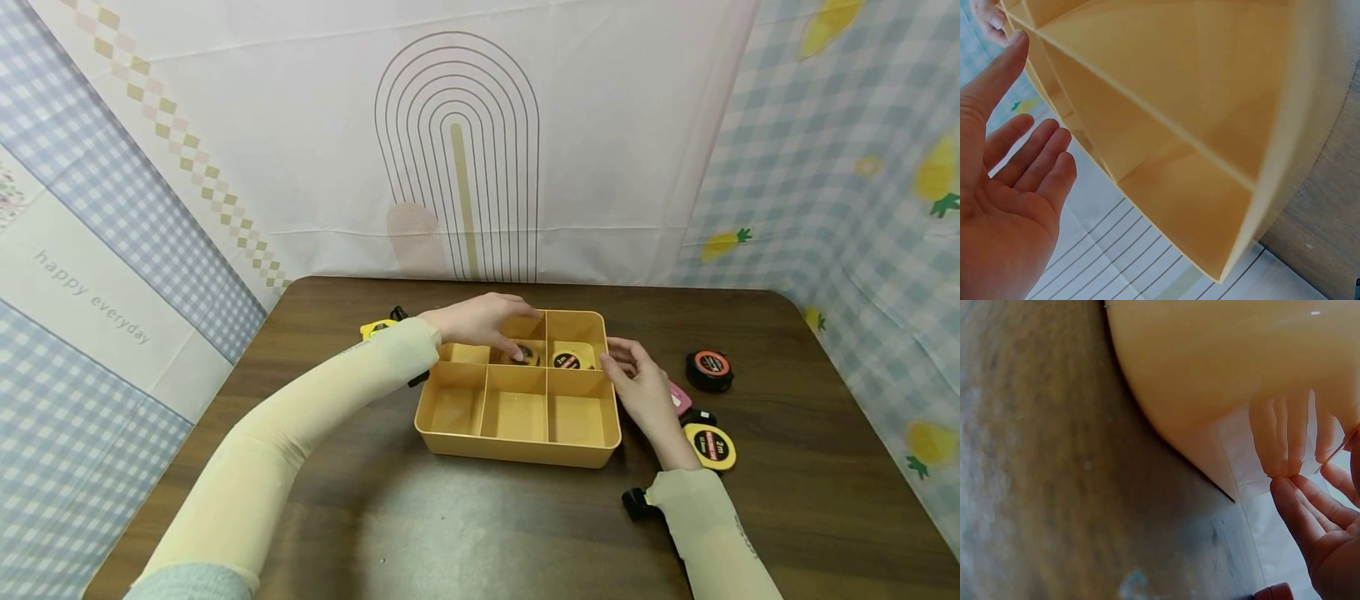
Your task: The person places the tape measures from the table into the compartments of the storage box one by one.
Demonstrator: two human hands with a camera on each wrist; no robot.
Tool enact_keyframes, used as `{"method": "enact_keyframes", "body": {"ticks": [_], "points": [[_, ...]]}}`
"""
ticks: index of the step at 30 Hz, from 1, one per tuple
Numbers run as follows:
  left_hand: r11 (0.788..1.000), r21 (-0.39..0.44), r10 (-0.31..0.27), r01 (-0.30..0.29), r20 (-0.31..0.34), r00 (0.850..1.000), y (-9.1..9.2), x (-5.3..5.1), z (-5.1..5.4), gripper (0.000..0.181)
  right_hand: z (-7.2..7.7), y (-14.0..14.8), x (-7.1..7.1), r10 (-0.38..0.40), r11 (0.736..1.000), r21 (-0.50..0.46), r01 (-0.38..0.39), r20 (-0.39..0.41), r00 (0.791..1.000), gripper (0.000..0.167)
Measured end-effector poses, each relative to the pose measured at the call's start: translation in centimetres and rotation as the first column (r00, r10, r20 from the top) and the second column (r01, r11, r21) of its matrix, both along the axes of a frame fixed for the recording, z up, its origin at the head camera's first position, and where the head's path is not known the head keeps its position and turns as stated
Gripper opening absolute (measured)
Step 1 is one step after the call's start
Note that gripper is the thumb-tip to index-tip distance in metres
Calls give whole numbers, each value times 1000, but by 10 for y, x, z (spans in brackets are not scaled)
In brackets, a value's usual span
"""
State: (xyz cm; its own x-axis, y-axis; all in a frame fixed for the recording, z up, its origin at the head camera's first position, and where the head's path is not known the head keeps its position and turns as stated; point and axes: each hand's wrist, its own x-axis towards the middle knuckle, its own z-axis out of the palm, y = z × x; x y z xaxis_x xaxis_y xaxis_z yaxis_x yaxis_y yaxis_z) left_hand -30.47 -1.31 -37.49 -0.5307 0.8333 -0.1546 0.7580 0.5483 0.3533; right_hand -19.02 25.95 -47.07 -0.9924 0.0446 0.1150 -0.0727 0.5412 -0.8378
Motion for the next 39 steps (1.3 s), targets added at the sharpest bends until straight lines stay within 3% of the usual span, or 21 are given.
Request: {"method": "enact_keyframes", "body": {"ticks": [12,39], "points": [[1000,13,-6,7,-40,999,-2,1,10,73,1,0,1,5,1000,-6,-5,4,1000,53],[1000,4,11,-11,-11,1000,-5,1,8,75,1,0,1,-2,1000,-8,2,17,1000,55]]}}
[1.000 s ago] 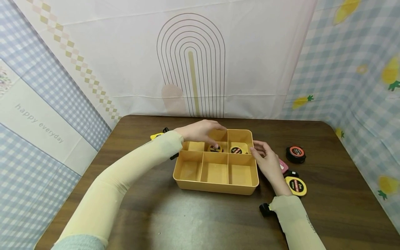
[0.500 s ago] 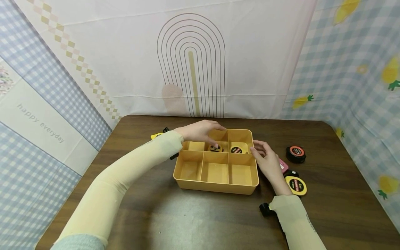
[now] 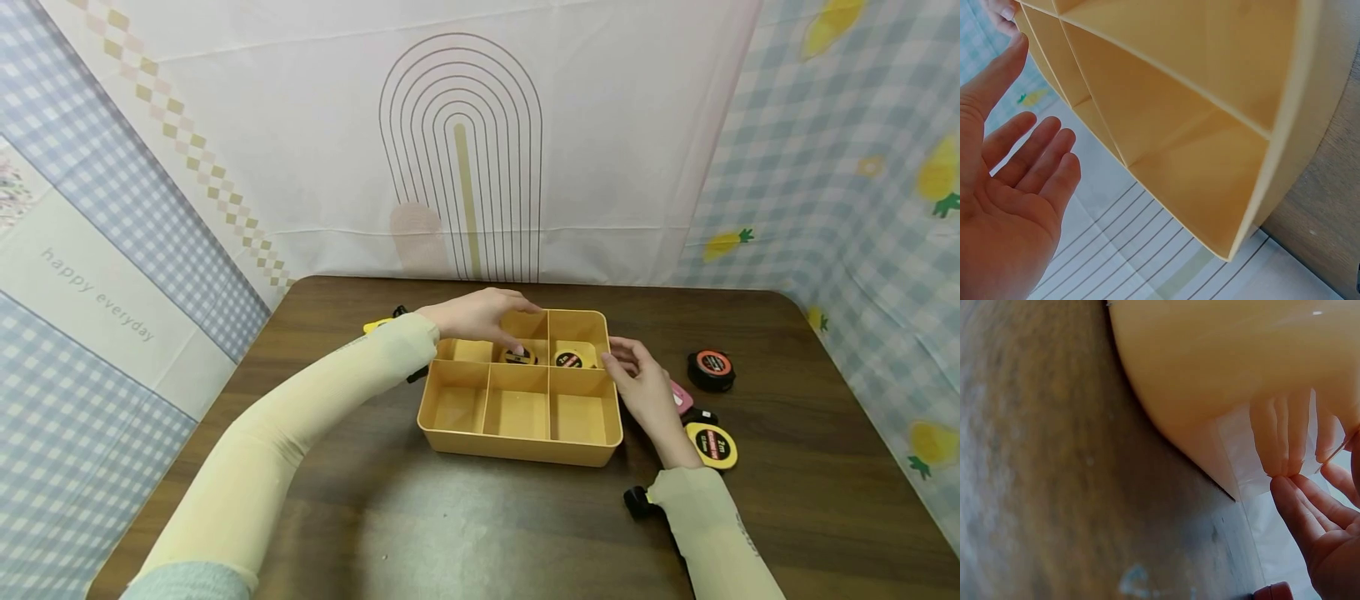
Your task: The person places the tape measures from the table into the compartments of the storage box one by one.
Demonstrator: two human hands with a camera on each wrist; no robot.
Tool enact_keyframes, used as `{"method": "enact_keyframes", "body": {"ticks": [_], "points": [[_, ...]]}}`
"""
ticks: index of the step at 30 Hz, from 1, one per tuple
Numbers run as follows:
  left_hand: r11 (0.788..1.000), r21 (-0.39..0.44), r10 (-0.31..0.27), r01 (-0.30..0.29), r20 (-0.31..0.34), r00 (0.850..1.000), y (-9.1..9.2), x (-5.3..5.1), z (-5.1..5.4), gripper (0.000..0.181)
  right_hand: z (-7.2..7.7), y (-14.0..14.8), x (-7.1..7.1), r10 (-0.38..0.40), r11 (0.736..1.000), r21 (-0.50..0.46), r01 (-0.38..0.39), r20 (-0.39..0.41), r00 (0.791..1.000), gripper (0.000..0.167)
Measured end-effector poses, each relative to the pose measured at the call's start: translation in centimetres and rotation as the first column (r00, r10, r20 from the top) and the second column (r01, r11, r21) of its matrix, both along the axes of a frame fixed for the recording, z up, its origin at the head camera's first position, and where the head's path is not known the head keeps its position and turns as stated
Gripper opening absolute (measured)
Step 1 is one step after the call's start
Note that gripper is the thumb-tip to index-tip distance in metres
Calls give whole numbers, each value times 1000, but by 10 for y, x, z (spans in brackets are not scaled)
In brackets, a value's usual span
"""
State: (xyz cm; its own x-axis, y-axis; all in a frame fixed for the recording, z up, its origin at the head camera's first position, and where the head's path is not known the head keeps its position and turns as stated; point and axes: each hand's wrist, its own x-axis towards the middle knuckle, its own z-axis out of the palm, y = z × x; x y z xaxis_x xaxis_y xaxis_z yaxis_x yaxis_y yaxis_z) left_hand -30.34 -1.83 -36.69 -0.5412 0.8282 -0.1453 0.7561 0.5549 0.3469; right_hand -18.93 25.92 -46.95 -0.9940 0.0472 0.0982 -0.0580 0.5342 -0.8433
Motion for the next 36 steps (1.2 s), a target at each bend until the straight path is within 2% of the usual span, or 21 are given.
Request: {"method": "enact_keyframes", "body": {"ticks": [5,13,27,33,36], "points": [[1000,24,16,-16,8,1000,-5,-1,0,72,0,1,-1,3,1000,-2,-3,6,1000,55],[999,19,42,-42,-2,999,-13,0,2,72,-1,1,0,-6,1000,9,6,1,1000,55],[993,23,119,-118,-14,993,-41,-3,8,73,0,0,-2,-6,1000,12,6,1,1000,55],[991,34,129,-129,-15,991,-50,-4,6,71,-1,0,-1,0,1000,10,0,-1,1000,56],[989,41,143,-143,-9,990,-52,-7,5,71,0,3,-6,6,1000,15,-6,1,1000,56]]}}
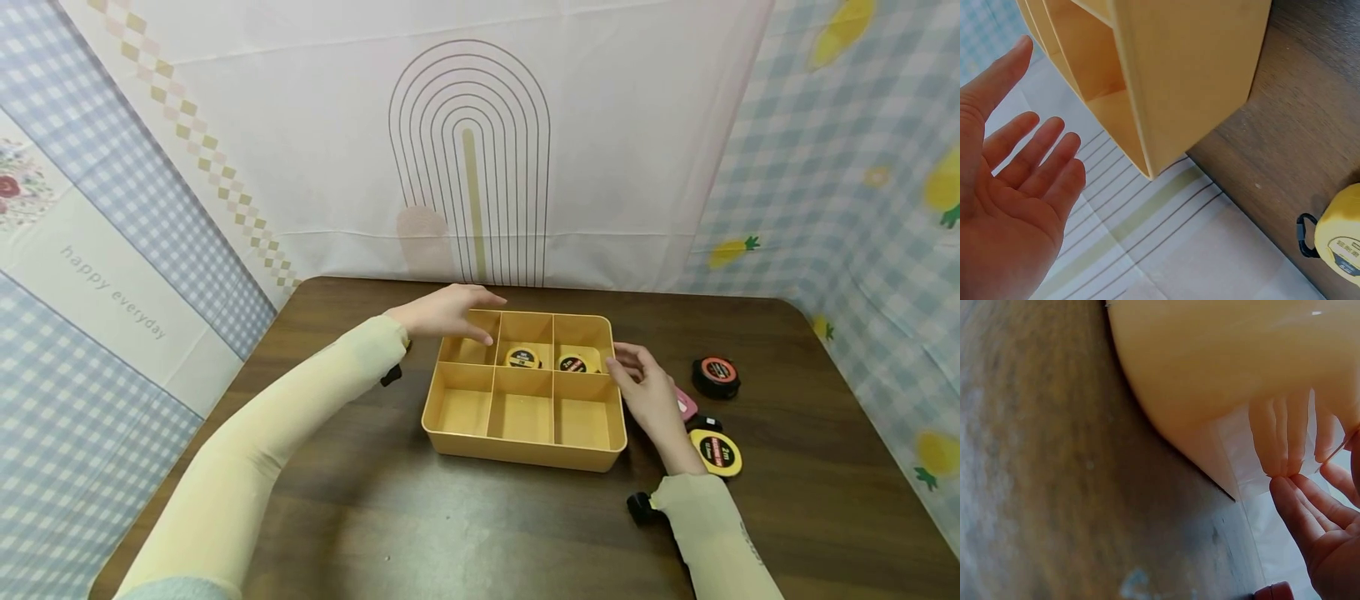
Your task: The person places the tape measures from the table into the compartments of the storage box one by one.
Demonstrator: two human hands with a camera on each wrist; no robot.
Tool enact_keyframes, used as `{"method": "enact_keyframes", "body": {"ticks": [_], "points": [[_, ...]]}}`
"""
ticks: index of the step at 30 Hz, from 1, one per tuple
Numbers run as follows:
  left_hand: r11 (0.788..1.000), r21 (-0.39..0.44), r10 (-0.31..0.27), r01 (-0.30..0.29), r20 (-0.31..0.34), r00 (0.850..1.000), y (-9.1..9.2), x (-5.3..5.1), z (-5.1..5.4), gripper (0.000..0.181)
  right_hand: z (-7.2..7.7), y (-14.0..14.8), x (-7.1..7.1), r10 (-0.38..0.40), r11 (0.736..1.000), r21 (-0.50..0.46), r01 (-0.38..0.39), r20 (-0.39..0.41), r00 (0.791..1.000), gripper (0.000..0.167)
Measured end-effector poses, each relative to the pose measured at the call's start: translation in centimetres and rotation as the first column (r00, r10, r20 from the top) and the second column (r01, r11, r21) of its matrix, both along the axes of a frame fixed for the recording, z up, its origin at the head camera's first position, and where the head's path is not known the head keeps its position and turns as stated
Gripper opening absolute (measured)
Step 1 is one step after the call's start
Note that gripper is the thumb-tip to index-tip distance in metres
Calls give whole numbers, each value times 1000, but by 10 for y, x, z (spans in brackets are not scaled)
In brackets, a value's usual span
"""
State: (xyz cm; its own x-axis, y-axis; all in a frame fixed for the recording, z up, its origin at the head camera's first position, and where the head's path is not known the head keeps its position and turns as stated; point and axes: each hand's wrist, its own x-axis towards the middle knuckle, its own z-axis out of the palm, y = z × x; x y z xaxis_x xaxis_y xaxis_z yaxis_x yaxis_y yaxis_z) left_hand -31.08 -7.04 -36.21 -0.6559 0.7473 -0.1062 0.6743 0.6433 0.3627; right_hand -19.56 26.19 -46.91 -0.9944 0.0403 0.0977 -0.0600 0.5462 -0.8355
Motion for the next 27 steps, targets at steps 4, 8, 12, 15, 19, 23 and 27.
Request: {"method": "enact_keyframes", "body": {"ticks": [4,8,12,15,19,23,27], "points": [[1000,10,28,-28,2,1000,-3,-7,0,70,0,5,-12,13,1000,-1,-13,2,1000,56],[998,14,61,-61,-6,998,-5,-14,0,69,-1,9,-24,18,1000,-1,-18,12,1000,56],[995,10,102,-102,-3,995,-9,-19,2,70,-3,13,-35,29,1000,1,-29,18,999,56],[993,18,116,-116,1,993,-15,-19,3,71,-2,13,-35,35,999,2,-35,15,999,56],[992,18,123,-123,-8,992,-23,-19,3,69,-1,14,-34,40,999,4,-40,12,999,56],[991,11,137,-137,-12,991,-34,-19,2,68,-1,14,-34,38,999,6,-38,5,999,55],[987,7,164,-163,-10,986,-44,-17,1,69,-1,14,-34,35,999,3,-35,6,999,55]]}}
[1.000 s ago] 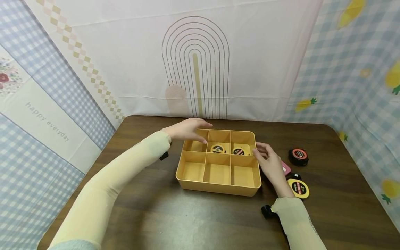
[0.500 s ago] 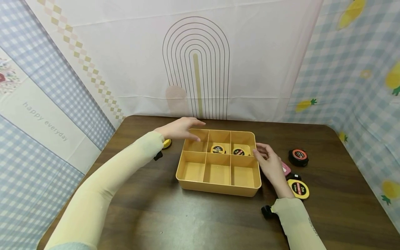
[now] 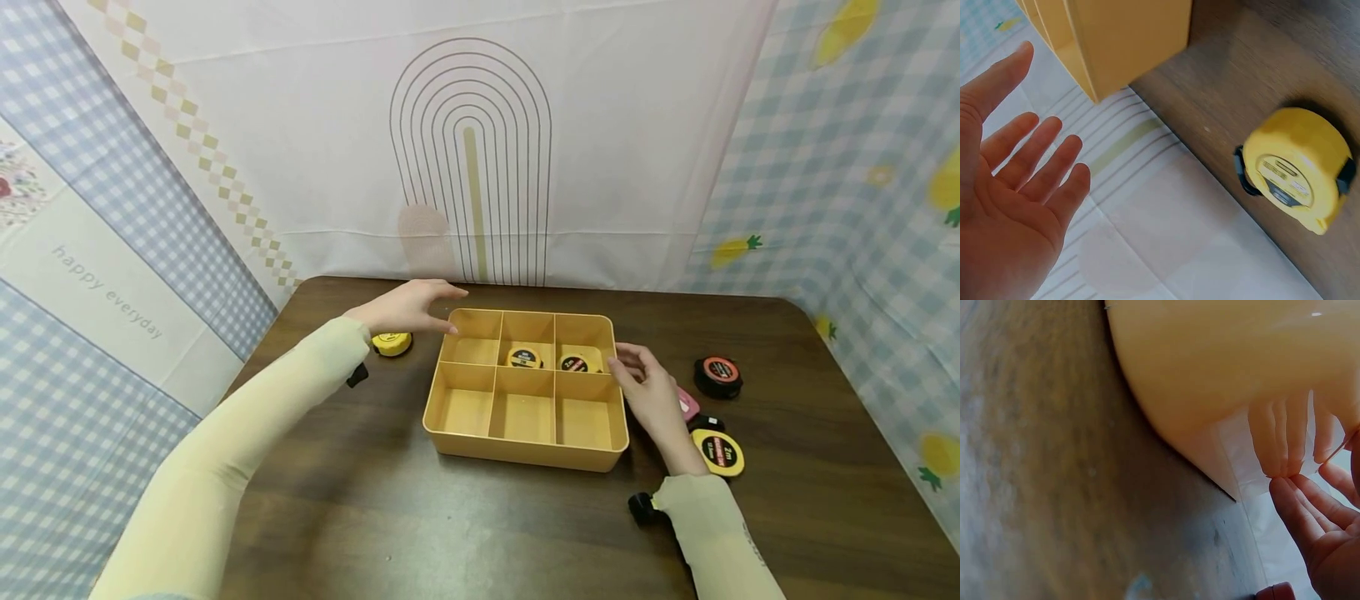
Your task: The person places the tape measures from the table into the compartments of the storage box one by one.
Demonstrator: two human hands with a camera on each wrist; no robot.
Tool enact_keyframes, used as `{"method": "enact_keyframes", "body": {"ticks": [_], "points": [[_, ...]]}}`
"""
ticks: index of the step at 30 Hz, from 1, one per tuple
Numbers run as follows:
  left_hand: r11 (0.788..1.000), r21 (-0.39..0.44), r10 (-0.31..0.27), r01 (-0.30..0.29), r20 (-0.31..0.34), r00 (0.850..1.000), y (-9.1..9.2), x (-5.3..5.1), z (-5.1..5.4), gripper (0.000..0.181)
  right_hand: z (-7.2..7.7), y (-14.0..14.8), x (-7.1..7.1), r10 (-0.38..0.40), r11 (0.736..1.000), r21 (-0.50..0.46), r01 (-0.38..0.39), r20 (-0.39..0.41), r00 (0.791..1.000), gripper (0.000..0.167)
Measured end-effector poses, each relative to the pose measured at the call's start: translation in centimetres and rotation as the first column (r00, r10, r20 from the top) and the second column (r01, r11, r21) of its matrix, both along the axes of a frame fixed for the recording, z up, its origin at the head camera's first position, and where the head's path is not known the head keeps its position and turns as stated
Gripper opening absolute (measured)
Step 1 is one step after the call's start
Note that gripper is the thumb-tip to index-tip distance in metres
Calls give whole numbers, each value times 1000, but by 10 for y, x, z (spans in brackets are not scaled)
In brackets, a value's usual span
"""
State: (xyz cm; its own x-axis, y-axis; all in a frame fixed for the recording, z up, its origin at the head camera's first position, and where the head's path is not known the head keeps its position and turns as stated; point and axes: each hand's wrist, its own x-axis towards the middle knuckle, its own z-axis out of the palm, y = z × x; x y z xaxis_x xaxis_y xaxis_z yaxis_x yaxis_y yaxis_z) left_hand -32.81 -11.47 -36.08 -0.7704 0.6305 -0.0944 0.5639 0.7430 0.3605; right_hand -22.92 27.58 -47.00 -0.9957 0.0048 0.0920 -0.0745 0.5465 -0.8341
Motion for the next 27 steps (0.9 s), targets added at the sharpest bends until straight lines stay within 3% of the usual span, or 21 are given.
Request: {"method": "enact_keyframes", "body": {"ticks": [17,27], "points": [[998,16,57,-57,-22,998,-35,2,4,68,-1,-2,5,-13,1000,-5,13,15,1000,57],[995,16,103,-103,-18,994,-63,13,4,68,-1,-8,16,-29,999,-13,29,2,1000,55]]}}
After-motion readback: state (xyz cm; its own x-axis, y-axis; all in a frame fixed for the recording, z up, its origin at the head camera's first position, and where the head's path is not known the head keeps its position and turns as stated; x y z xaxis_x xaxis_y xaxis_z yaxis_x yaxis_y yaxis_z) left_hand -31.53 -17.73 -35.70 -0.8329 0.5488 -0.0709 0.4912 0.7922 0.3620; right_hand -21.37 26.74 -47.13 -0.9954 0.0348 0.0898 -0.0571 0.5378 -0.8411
